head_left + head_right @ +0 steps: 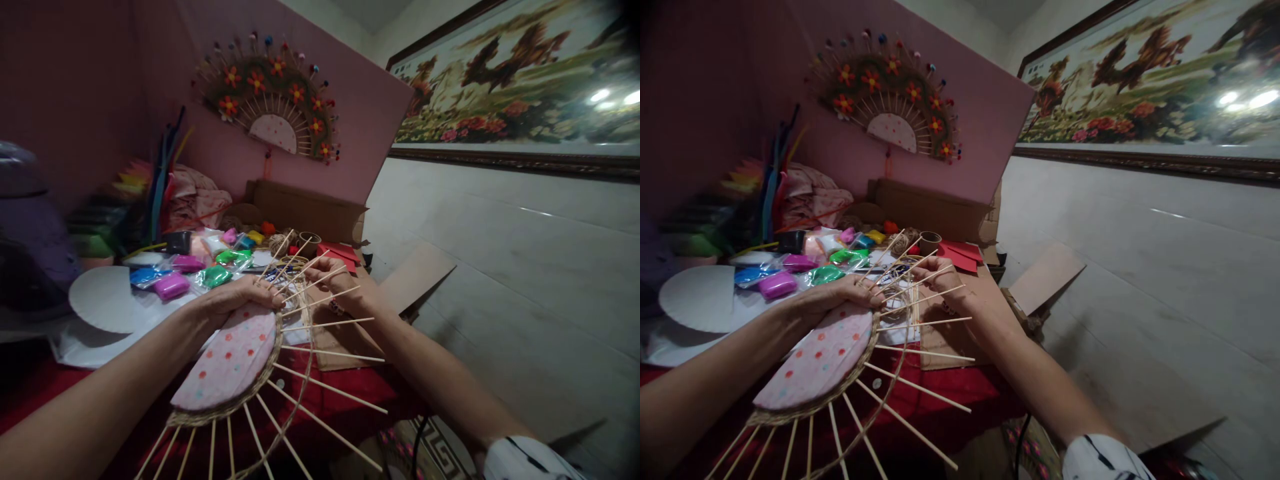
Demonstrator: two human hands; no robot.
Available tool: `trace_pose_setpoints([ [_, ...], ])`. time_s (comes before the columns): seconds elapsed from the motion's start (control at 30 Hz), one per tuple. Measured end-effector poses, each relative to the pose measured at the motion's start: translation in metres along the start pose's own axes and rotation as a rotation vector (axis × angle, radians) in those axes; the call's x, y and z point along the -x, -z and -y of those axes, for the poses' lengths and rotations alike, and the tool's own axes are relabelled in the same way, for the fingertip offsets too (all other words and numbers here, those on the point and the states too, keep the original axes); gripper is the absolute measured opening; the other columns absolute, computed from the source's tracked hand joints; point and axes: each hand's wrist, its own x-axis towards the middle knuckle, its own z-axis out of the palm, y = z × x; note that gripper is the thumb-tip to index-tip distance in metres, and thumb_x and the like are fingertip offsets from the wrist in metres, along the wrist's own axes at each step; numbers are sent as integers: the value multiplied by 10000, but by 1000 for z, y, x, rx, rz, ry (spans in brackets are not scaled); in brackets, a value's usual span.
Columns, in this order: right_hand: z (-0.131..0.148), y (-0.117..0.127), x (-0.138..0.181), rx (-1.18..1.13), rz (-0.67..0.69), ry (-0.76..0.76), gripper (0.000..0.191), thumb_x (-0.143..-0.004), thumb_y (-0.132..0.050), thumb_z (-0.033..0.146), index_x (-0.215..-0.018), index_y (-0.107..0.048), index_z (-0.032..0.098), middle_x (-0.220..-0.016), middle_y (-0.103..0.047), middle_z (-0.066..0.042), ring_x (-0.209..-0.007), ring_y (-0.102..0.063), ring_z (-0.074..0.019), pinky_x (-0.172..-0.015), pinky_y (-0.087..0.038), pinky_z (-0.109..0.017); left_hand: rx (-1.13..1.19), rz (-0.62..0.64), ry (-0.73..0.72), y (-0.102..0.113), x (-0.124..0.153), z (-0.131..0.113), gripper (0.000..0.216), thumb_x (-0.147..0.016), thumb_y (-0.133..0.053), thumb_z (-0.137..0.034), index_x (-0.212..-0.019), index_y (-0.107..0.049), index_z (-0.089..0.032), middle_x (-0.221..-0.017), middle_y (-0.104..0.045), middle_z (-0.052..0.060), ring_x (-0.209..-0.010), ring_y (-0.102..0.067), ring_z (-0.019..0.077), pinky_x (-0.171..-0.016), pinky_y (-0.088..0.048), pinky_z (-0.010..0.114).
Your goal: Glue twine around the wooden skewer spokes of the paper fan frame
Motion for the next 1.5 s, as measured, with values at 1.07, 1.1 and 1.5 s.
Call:
trace_pose_setpoints([
  [1.07,-21,20,-5,-39,-174,232,196,-755,-660,372,-728,-612,184,-635,-528,27,-495,-358,-62,-454,-245,-223,40,87,-47,6,-1,2,67,-656,-726,-166,-652,-698,-106,-557,-644,25,-453,-537,79,-443,-412,180],
  [1.1,-20,20,-4,-37,-174,233,197,-756,-659,372,-727,-615,183,-634,-529,26,-497,-361,-62,-455,-245,-222,38,82,-41,6,0,2,70,-653,-727,-169,-650,-698,-105,-554,-645,27,-450,-539,79,-443,-413,180],
  [1.5,-19,16,-7,-59,-185,201,233,-704,-693,394,-693,-592,185,-604,-502,38,-481,-341,-59,-451,-235,-224,13,48,-22,5,0,0,61,-644,-727,-169,-627,-706,-115,-515,-639,18,-417,-524,72,-408,-402,166],
])
